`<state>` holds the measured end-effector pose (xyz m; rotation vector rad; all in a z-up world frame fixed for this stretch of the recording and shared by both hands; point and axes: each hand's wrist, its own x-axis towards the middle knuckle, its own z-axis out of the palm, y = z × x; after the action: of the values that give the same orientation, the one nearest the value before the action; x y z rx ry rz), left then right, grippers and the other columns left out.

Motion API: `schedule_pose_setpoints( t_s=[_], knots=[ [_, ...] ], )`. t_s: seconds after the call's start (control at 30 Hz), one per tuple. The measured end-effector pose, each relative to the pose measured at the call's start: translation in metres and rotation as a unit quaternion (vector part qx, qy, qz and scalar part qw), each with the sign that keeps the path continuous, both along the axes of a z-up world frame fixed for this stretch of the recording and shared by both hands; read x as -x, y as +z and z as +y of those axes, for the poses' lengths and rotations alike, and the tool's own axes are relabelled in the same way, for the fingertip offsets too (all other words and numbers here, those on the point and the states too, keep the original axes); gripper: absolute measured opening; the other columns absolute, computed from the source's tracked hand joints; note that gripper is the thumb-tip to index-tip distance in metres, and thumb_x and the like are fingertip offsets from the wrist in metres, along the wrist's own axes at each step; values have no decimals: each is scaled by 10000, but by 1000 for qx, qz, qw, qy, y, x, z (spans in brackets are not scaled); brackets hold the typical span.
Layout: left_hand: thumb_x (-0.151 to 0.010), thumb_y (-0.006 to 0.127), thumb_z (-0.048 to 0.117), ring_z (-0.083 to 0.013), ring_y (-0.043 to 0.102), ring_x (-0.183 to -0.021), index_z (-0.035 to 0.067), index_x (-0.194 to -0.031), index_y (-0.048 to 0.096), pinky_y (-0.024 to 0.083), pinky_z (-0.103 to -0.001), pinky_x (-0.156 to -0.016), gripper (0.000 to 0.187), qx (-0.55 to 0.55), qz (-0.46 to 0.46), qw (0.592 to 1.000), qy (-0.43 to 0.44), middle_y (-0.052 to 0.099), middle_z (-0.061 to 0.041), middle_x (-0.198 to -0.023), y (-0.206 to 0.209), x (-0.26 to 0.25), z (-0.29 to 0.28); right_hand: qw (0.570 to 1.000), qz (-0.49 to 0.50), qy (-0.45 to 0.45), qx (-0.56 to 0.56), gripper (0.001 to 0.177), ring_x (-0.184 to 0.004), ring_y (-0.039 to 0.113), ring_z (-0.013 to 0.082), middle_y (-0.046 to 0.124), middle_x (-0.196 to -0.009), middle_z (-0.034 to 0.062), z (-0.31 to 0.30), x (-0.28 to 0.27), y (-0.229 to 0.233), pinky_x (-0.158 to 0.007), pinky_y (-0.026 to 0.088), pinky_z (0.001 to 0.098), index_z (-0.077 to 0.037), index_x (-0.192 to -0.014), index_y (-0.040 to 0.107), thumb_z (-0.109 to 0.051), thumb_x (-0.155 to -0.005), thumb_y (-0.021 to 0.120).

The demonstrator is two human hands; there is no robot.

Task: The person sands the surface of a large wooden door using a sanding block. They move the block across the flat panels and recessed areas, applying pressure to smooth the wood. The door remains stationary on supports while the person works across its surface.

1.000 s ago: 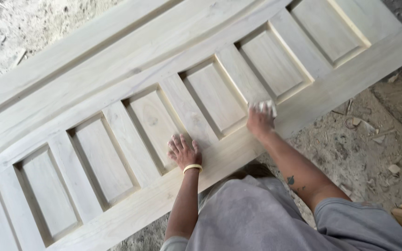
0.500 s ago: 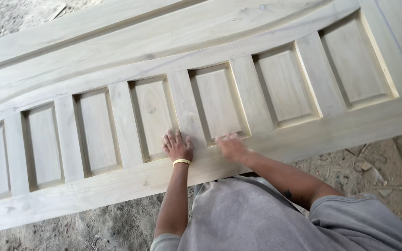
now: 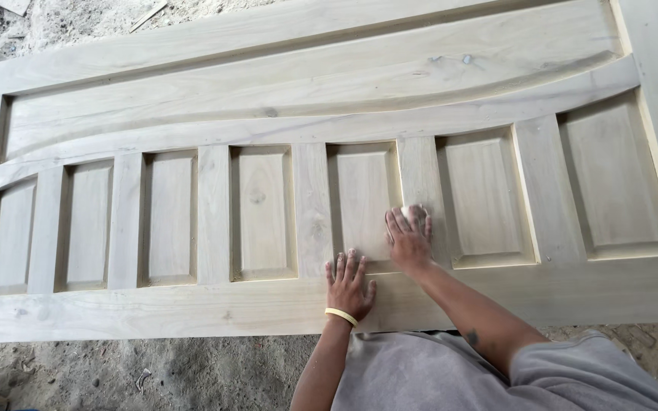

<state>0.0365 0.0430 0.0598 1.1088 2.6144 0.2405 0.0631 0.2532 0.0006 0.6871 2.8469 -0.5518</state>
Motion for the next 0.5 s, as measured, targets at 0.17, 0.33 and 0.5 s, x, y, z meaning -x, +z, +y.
schedule_pose_setpoints(
  t_s=[0.17,0.33,0.5],
  knots=[
    [-922,534,386,-396,295,-1496,88,-1455,540,71,-647,-1216,611,-39,40,998,-39,421,-135,-1590,-9,-3,-12,998,7,-55,-22,632,-1564,114,371,291,-1676,49,64,135,-22,-1233,26,607,-137,-1593,327,-423,-1034,400],
    [-906,576,328,-301,492,-1347,63,-1316,633,143,-643,-1232,492,-92,37,994,-44,577,-108,-1410,-22,-6,-15,999,34,-18,-24,600,-1558,139,381,324,-1660,81,70,113,-28,-1233,33,615,-105,-1582,369,-392,-1055,378],
    [-878,632,315,-274,578,-1144,74,-1228,661,216,-629,-1202,426,-110,10,994,-28,624,-83,-1131,-17,-14,-20,997,71,26,-12,622,-1533,193,418,327,-1647,88,-17,-20,-19,-1219,52,615,-106,-1570,376,-410,-1027,398]
  ],
)
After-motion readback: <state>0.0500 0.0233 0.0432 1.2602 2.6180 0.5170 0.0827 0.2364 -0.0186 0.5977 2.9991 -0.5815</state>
